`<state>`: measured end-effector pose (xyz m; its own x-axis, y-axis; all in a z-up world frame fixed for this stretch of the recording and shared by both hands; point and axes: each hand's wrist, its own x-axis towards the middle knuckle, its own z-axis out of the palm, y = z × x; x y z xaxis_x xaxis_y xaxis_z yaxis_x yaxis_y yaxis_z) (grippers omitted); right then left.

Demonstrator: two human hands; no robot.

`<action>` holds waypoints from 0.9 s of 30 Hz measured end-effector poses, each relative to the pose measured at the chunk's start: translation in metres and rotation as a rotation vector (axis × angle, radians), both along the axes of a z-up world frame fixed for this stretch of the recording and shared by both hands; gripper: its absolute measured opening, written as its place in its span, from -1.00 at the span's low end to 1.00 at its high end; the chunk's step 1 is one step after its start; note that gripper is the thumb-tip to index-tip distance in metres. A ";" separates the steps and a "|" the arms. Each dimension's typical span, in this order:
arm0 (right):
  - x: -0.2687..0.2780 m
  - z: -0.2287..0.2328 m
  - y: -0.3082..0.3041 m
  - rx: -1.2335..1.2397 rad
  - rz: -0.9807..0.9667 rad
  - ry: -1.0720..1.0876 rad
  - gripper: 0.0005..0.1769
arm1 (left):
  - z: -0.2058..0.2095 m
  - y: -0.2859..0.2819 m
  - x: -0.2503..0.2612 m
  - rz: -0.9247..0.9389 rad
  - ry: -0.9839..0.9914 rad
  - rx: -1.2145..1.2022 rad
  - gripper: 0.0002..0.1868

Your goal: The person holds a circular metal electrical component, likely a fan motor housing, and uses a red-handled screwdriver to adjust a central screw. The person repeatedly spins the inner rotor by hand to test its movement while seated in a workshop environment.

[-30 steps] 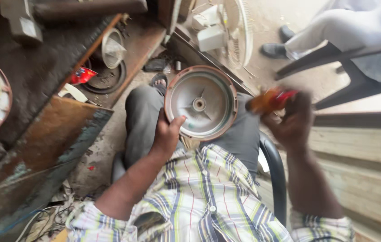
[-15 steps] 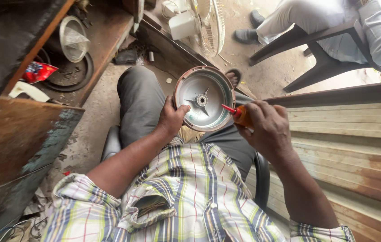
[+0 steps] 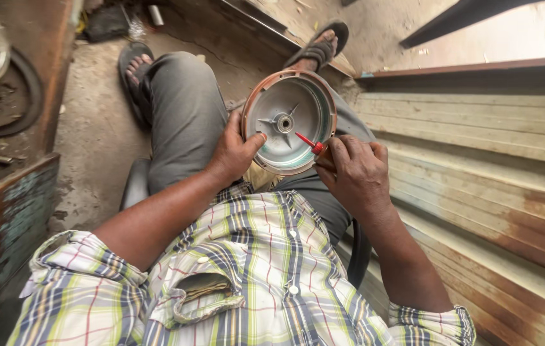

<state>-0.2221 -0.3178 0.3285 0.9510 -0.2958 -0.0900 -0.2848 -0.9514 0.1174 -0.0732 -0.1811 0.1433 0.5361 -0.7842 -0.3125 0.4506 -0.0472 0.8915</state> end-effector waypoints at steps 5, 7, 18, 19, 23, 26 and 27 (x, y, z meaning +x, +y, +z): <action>-0.011 -0.008 -0.005 -0.001 -0.041 -0.016 -0.34 | -0.002 -0.014 -0.004 -0.088 0.005 0.074 -0.53; -0.015 -0.011 -0.004 -0.008 -0.046 -0.011 -0.33 | -0.002 -0.017 -0.007 -0.080 0.003 0.028 -0.49; -0.030 -0.025 -0.004 -0.024 -0.080 0.013 -0.34 | -0.006 -0.022 -0.013 -0.142 -0.057 0.082 -0.56; -0.031 -0.026 -0.004 -0.026 -0.078 0.018 -0.34 | -0.007 -0.023 -0.014 -0.141 -0.045 0.057 -0.56; -0.033 -0.030 -0.004 -0.035 -0.078 0.033 -0.32 | -0.009 -0.024 -0.015 -0.143 -0.023 0.001 -0.57; -0.035 -0.032 -0.003 -0.043 -0.082 0.045 -0.32 | -0.007 -0.023 -0.013 -0.188 -0.034 0.055 -0.57; -0.036 -0.032 -0.003 -0.047 -0.083 0.049 -0.32 | -0.006 -0.023 -0.012 -0.208 -0.039 0.082 -0.57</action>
<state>-0.2577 -0.3213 0.2964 0.9180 -0.3782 -0.1196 -0.3551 -0.9179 0.1772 -0.0850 -0.2042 0.1369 0.3781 -0.8522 -0.3616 0.3885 -0.2085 0.8976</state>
